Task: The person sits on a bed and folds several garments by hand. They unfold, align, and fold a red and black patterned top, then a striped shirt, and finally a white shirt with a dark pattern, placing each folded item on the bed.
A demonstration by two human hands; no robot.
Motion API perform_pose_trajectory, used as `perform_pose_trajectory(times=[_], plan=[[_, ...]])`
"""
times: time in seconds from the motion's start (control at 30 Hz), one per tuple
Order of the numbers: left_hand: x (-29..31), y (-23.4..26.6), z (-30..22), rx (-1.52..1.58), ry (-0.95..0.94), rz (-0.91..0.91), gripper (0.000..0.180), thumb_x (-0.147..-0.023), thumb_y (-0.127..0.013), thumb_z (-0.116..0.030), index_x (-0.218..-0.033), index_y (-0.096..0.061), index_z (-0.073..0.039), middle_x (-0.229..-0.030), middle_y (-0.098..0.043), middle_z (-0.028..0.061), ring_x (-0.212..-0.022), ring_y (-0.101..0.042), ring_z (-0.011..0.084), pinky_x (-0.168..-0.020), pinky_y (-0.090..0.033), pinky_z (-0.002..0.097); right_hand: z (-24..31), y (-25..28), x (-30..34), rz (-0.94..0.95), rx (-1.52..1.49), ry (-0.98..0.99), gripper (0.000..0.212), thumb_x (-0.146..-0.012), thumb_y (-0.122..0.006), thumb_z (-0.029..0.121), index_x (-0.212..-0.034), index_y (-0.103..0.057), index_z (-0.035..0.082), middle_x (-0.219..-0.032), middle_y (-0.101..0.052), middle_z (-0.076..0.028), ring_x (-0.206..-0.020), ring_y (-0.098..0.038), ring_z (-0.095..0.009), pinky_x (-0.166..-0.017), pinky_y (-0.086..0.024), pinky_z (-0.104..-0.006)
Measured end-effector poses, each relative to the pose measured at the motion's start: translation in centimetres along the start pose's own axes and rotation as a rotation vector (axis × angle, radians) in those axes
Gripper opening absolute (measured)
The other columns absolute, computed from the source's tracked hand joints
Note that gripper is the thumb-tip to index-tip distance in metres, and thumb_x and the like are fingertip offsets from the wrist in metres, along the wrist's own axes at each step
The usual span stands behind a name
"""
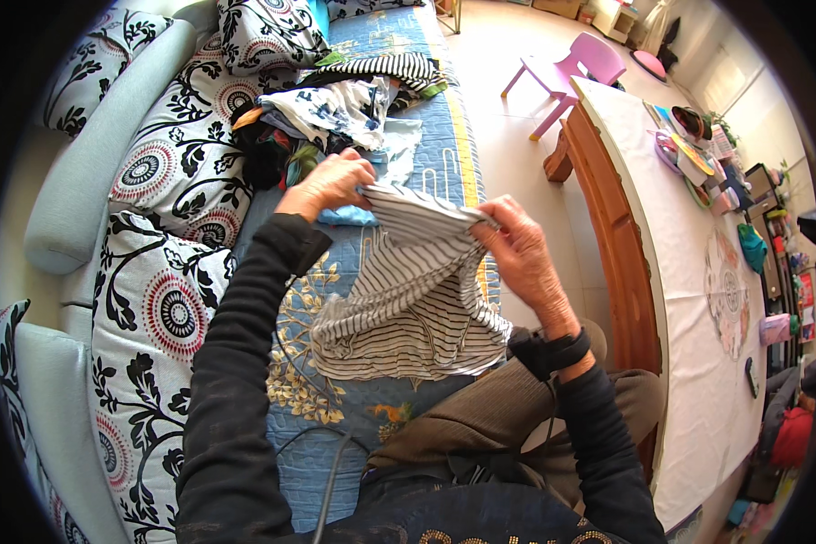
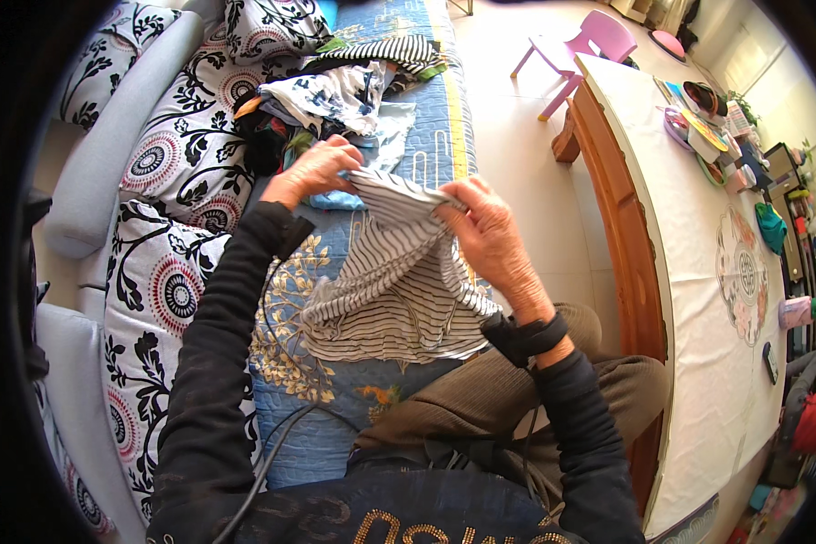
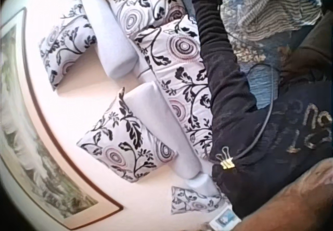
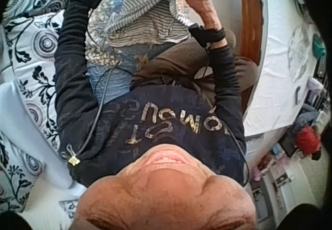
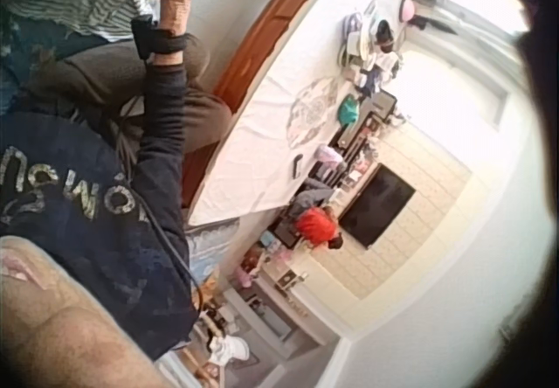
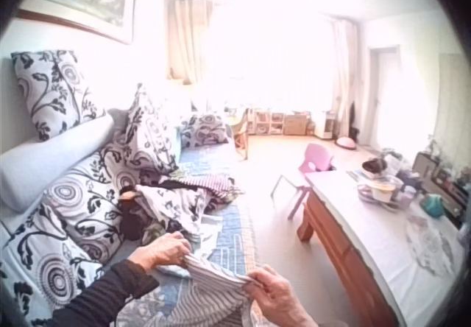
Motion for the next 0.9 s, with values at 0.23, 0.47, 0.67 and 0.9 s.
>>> perform_pose_trajectory(times=[0.23, 0.47, 0.67, 0.9], plan=[[7.8, 15.2, -1.9, 0.274, -0.096, -0.193, 0.031, -0.077, -0.085, -0.017, -0.103, -0.075, -0.004, -0.103, -0.074, 0.0046, -0.099, -0.067, 0.0182, -0.092, -0.053, 0.0318, 4.9, 5.7, -1.5, -0.09, -0.268, -0.001, 0.018, -0.1, -0.066, 0.01, -0.114, -0.067, -0.002, -0.089, -0.064, 0.004, -0.083, -0.057, -0.003, -0.076, -0.049, -0.0193], [12.1, 25.4, -4.8, 0.72, 0.096, -0.273, 0.017, -0.083, -0.081, -0.004, -0.091, -0.066, -0.005, -0.095, -0.067, -0.0012, -0.09, -0.061, 0.0062, -0.085, -0.05, 0.0226, 12.1, 8.6, -3.7, -0.07, -0.074, 0.157, 0.023, -0.102, -0.061, 0.021, -0.116, -0.069, 0.004, -0.093, -0.069, 0.0, -0.091, -0.06, -0.009, -0.088, -0.047, -0.0263], [13.0, 30.0, -6.4, 0.51, 0.062, -0.422, 0.022, -0.079, -0.088, -0.019, -0.079, -0.068, -0.009, -0.074, -0.063, -0.0049, -0.072, -0.056, 0.0051, -0.072, -0.045, 0.0228, 12.2, 10.6, -7.2, -0.115, -0.019, 0.218, 0.031, -0.106, -0.056, 0.027, -0.124, -0.066, 0.004, -0.105, -0.071, -0.002, -0.101, -0.062, -0.009, -0.097, -0.046, -0.0286], [13.0, 31.9, -7.7, 0.513, 0.056, -0.345, 0.022, -0.085, -0.084, -0.017, -0.091, -0.065, -0.009, -0.084, -0.066, -0.0041, -0.08, -0.059, 0.0051, -0.076, -0.048, 0.0218, 13.1, 12.0, -10.0, -0.128, 0.053, 0.283, 0.03, -0.106, -0.056, 0.031, -0.124, -0.068, 0.011, -0.105, -0.072, 0.001, -0.098, -0.063, -0.009, -0.093, -0.049, -0.03]])
Point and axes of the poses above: each hand's wrist, its own x-axis away from the middle knuckle, its own y-axis out of the back of the hand, z = x × y, the point moved 6 cm from there along -x, towards the middle knuckle
